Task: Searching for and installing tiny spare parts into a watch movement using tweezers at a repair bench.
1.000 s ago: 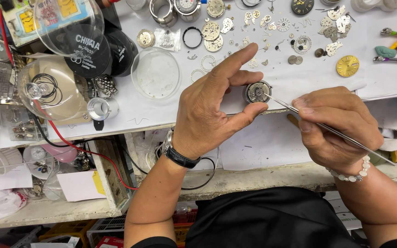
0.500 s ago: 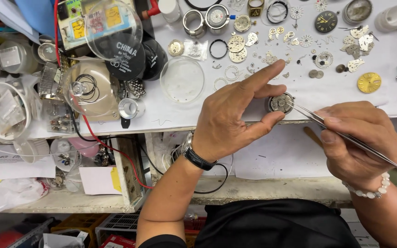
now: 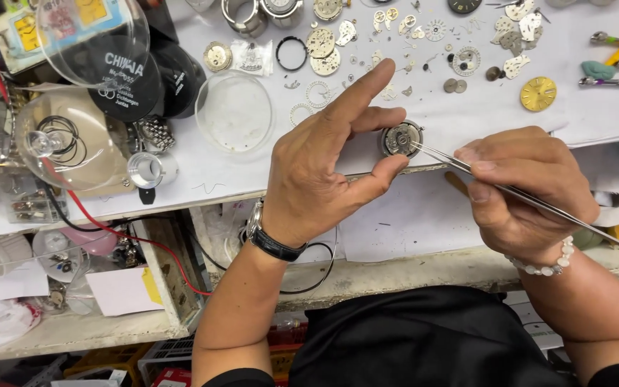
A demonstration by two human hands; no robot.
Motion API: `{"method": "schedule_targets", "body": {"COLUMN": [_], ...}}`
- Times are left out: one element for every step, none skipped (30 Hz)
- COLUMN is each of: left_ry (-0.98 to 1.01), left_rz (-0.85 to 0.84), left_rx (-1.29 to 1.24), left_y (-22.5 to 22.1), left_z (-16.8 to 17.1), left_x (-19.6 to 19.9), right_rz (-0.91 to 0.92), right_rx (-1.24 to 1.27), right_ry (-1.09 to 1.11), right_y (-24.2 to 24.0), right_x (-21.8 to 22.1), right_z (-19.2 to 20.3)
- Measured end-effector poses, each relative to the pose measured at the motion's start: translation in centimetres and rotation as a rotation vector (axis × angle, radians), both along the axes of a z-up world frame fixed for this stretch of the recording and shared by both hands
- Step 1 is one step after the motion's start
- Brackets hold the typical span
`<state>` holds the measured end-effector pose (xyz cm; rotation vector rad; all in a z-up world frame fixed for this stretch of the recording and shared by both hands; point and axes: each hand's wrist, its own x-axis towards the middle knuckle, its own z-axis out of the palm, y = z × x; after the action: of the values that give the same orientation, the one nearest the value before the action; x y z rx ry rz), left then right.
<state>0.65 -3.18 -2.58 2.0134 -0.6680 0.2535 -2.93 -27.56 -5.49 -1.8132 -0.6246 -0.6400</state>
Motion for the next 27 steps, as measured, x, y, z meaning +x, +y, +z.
{"method": "schedule_targets", "body": {"left_ry": [-0.007,-0.006,-0.003,0.0,0.0,-0.006,-0.01,-0.009,-0.013,-0.018,-0.017,-0.007,0.001,0.0,0.0,-0.001,0.0,0.042,0.085,0.086,0.111,0.137,0.136,0.124,0.114,0.114,0.107], "left_rz": [0.011,0.01,0.013,0.016,0.017,0.018,0.019,0.02,0.018,0.016,0.016,0.005,-0.006,-0.005,0.001,0.007,0.007,-0.006,-0.018,-0.017,-0.011,-0.004,-0.007,0.02,0.046,0.042,0.039], "left_rx": [0.009,0.006,0.009,0.012,0.012,0.009,0.007,0.007,0.007,0.008,0.009,0.001,-0.007,-0.006,-0.002,0.001,0.002,-0.022,-0.045,-0.043,-0.06,-0.076,-0.075,-0.052,-0.029,-0.029,-0.032], "left_y": [0.0,0.0,0.0,0.0,-0.1,-0.1,-0.1,-0.1,-0.1,-0.1,-0.1,-0.1,0.0,0.0,0.0,0.0,0.0,0.1,0.1,0.1,0.1,0.0,0.0,0.0,0.0,0.0,0.0], "left_z": [0.0,0.0,0.0,0.0,0.0,0.1,0.1,0.0,0.0,-0.1,0.0,0.0,0.1,0.1,0.1,0.0,0.4,0.7,1.0,1.1,1.2,1.3,1.1,0.9,0.6,0.6,0.5], "left_x": [0.0,0.0,-0.1,-0.1,0.0,0.0,0.0,0.0,0.0,0.0,0.0,-0.1,0.0,0.0,0.0,0.0,-0.1,-0.2,-0.3,-0.3,-0.3,-0.4,-0.4,-0.5,-0.6,-0.5,-0.5], "right_rz": [0.0,-0.001,-0.003,-0.005,-0.004,-0.013,-0.022,-0.022,-0.022,-0.023,-0.022,-0.023,-0.023,-0.023,-0.019,-0.014,-0.014,-0.022,-0.029,-0.029,-0.038,-0.047,-0.051,-0.059,-0.069,-0.074,-0.067], "right_rx": [-0.001,-0.003,-0.008,-0.012,-0.013,-0.02,-0.026,-0.026,-0.026,-0.027,-0.026,-0.024,-0.022,-0.021,-0.031,-0.042,-0.041,-0.067,-0.093,-0.091,-0.053,-0.015,-0.014,0.008,0.03,0.03,0.013], "right_ry": [0.004,0.005,0.001,-0.003,-0.004,-0.012,-0.019,-0.018,-0.022,-0.027,-0.026,-0.029,-0.035,-0.035,-0.035,-0.035,-0.035,-0.023,-0.011,-0.01,-0.003,0.005,0.004,-0.01,-0.022,-0.022,-0.017], "right_y": [0.0,-0.1,-0.1,-0.1,0.0,0.0,0.2,0.2,0.2,0.3,0.3,0.3,0.3,0.3,0.4,0.4,0.4,0.4,0.4,0.3,0.3,0.2,0.1,0.0,-0.2,0.0,0.2], "right_x": [0.0,-0.1,-0.1,-0.1,0.0,0.0,0.0,0.0,0.0,0.0,0.1,0.1,0.1,0.2,0.2,0.2,0.1,0.0,0.0,-0.1,-0.1,-0.1,0.0,0.1,0.1,0.1,0.0], "right_z": [0.0,-0.1,-0.1,-0.2,-0.2,-0.1,-0.1,-0.1,-0.1,-0.1,-0.1,-0.1,-0.2,-0.1,-0.1,-0.1,0.1,0.2,0.3,0.1,-0.1,-0.4,-0.7,-1.0,-1.3,-1.0,-0.8]}}
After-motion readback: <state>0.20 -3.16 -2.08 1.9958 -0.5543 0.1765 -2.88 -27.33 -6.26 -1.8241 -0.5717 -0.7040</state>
